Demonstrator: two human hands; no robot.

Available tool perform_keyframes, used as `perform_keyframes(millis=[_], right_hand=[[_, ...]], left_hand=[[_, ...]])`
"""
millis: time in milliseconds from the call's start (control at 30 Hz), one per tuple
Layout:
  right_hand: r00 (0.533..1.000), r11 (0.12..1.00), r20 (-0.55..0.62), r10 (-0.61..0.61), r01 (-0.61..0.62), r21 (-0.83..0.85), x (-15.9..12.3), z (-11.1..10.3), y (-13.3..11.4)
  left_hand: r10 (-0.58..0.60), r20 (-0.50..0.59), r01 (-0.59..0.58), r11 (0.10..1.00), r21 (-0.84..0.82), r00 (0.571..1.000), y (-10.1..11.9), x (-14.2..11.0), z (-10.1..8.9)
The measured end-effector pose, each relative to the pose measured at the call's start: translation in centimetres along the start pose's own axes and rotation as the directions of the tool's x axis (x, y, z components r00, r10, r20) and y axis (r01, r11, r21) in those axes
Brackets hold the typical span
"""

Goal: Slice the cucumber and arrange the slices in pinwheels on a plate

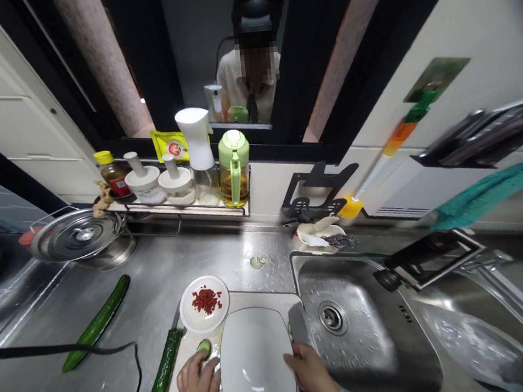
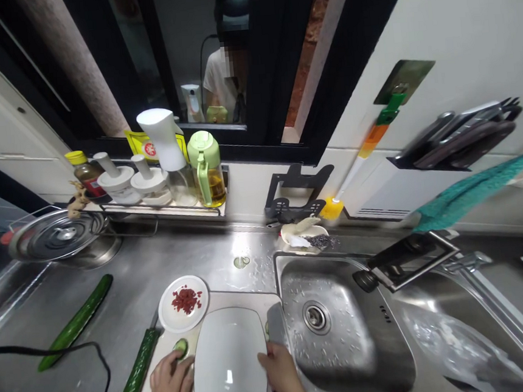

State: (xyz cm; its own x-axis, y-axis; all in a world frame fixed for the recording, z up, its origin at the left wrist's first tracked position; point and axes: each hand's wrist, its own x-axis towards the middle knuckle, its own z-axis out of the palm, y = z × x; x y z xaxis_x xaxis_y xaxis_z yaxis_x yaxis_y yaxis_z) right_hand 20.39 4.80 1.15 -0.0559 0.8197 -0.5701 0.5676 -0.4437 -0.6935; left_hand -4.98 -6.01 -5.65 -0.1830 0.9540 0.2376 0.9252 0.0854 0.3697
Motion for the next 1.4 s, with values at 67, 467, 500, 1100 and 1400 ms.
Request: perform_keyframes(millis=[67, 467, 500, 1100, 1400], right_hand=[[0.999, 0.998, -0.034, -0.008, 0.006, -0.070, -0.1, -0.1, 0.0], [0.991, 0.852, -0.109, -0.073, 0.005, -0.524, -2.0, 0.5, -1.6], [0.991, 0.837, -0.110, -0.073, 0.001, -0.548, -2.1, 0.5, -1.8], [0.984, 0.937, -0.167, -0.057, -0.005, -0.350, -5.1, 2.9, -2.8], [0.987, 0.911, -0.155, -0.046, -0.022, -0.412, -5.3, 5.1, -1.5]], left_hand=[[0.080, 0.015, -0.080, 0.997, 0.018, 0.997, -0.4, 0.2, -0.2], [0.144, -0.001, -0.144, 0.989, 0.023, 0.990, 0.0, 0.7, -1.1], [0.137, 0.004, -0.137, 0.990, 0.018, 0.991, 0.2, 0.8, -1.3], [-0.033, -0.040, 0.023, 0.975, -0.220, 0.999, 0.3, 1.0, -1.7], [-0.351, 0.017, 0.328, 0.854, -0.403, 0.936, -0.4, 2.5, -2.0]])
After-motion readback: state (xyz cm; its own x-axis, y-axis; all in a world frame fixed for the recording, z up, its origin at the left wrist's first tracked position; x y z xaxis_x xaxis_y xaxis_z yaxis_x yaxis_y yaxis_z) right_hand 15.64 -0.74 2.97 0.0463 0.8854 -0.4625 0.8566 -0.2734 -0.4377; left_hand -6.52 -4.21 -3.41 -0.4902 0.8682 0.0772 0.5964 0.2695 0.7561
